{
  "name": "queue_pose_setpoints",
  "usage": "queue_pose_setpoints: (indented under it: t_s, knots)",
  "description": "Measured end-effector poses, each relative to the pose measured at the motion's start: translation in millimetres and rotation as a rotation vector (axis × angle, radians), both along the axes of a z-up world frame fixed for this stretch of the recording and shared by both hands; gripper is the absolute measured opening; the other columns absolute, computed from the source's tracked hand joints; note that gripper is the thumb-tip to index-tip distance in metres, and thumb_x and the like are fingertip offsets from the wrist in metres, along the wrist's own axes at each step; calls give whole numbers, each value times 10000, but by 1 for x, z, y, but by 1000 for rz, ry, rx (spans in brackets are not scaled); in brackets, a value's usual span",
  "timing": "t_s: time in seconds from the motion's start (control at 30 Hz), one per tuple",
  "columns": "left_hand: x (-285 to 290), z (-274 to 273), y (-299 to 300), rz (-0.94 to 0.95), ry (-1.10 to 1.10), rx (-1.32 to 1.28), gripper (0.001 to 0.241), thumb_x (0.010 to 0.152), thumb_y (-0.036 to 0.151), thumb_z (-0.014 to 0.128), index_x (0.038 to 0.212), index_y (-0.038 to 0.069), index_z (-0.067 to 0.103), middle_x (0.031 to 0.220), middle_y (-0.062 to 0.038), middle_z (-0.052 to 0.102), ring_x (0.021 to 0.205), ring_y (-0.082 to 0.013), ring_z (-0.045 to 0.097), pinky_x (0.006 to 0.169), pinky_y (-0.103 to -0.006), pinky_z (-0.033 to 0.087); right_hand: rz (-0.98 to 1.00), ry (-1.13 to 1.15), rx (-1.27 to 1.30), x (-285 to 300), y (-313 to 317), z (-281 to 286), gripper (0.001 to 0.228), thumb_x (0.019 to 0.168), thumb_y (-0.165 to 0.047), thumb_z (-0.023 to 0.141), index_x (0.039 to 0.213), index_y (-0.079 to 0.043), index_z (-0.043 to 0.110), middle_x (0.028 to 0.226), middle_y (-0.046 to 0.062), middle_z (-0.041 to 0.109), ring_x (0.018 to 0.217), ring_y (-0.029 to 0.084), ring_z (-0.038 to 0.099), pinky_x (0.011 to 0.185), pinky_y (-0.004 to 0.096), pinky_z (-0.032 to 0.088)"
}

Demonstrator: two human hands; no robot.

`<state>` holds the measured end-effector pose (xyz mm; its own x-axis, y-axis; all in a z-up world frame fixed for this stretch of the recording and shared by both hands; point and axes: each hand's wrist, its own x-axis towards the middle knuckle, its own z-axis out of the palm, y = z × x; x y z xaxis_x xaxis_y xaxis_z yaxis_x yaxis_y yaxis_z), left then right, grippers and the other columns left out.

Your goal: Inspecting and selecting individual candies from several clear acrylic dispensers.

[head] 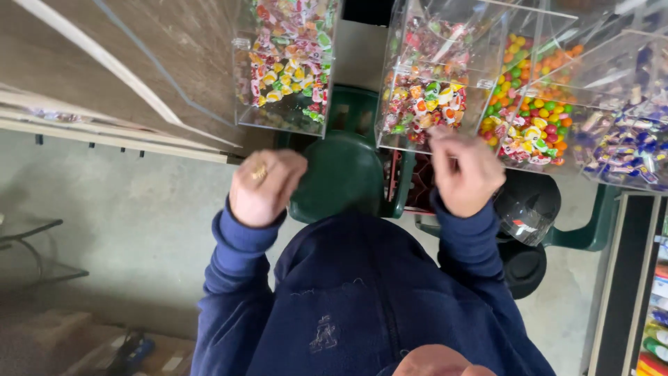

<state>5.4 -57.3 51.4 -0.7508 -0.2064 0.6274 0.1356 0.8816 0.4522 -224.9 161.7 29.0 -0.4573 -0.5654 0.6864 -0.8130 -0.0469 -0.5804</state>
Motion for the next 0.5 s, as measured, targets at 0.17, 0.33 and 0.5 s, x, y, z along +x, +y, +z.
queue_pose_setpoints:
  t_s: [0.17, 0.33, 0.5]
  knots:
    - [-28, -31, -66, 383, -160, -386, 149, 908, 75, 645, 1040, 45, 708, 938, -111, 679, 930, -287, 665, 791, -404, 573, -438, 552, 349, -48, -1, -26, 173, 1004, -93, 857, 972, -82, 688, 930, 72, 698, 786, 268, 638, 690, 390, 498]
    - [-75, -113, -112, 494, -383, -541, 77, 872, 114, 621, 817, 97, 672, 857, -98, 706, 798, -281, 720, 703, -407, 592, -366, 607, 447, -41, -5, -15, 162, 972, -180, 865, 1002, -113, 721, 970, 33, 720, 880, 259, 595, 798, 397, 480]
    - [-103, -147, -130, 510, -562, -469, 118, 854, 126, 612, 783, 119, 706, 741, -122, 716, 653, -318, 735, 523, -470, 578, -351, 607, 439, -24, 11, -2, 198, 982, -216, 849, 1120, -112, 754, 1186, 3, 756, 1046, 241, 568, 980, 387, 441]
